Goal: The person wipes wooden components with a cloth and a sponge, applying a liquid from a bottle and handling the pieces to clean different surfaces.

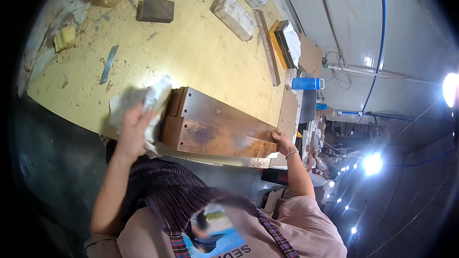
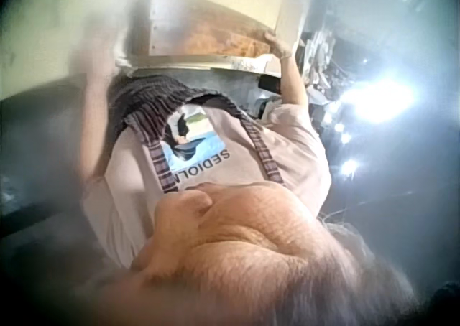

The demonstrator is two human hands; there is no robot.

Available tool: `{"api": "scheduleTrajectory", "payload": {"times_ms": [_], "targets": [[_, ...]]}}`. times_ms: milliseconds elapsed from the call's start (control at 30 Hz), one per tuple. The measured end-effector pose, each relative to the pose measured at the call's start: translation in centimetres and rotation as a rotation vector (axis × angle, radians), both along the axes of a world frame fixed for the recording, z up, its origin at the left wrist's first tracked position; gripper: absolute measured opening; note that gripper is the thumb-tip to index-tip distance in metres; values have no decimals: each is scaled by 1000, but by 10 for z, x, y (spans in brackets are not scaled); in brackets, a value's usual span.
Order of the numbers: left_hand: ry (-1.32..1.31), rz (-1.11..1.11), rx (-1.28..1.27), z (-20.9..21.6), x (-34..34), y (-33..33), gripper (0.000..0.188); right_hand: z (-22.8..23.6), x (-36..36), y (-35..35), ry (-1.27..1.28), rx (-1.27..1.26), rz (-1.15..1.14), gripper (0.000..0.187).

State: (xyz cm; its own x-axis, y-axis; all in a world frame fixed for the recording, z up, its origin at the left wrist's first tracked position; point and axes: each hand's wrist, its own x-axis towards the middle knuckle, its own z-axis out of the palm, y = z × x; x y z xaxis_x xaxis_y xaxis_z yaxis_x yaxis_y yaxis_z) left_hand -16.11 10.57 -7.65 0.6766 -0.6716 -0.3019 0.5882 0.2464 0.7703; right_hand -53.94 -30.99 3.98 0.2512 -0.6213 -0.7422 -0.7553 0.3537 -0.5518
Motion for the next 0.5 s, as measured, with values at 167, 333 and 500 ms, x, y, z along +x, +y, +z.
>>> {"api": "scheduleTrajectory", "payload": {"times_ms": [167, 333, 500], "targets": [[-345, -143, 217, 2, -15, -5, 33, -6, -8, -7, -26, -9, 27, 46], [-583, -25, 250, 0, -20, -11, 32, -7, -10, -14, -4, -5, 29, 48], [-940, 33, 293, 3, -13, -13, 33, -4, -12, -18, 51, 20, 3, 51]]}}
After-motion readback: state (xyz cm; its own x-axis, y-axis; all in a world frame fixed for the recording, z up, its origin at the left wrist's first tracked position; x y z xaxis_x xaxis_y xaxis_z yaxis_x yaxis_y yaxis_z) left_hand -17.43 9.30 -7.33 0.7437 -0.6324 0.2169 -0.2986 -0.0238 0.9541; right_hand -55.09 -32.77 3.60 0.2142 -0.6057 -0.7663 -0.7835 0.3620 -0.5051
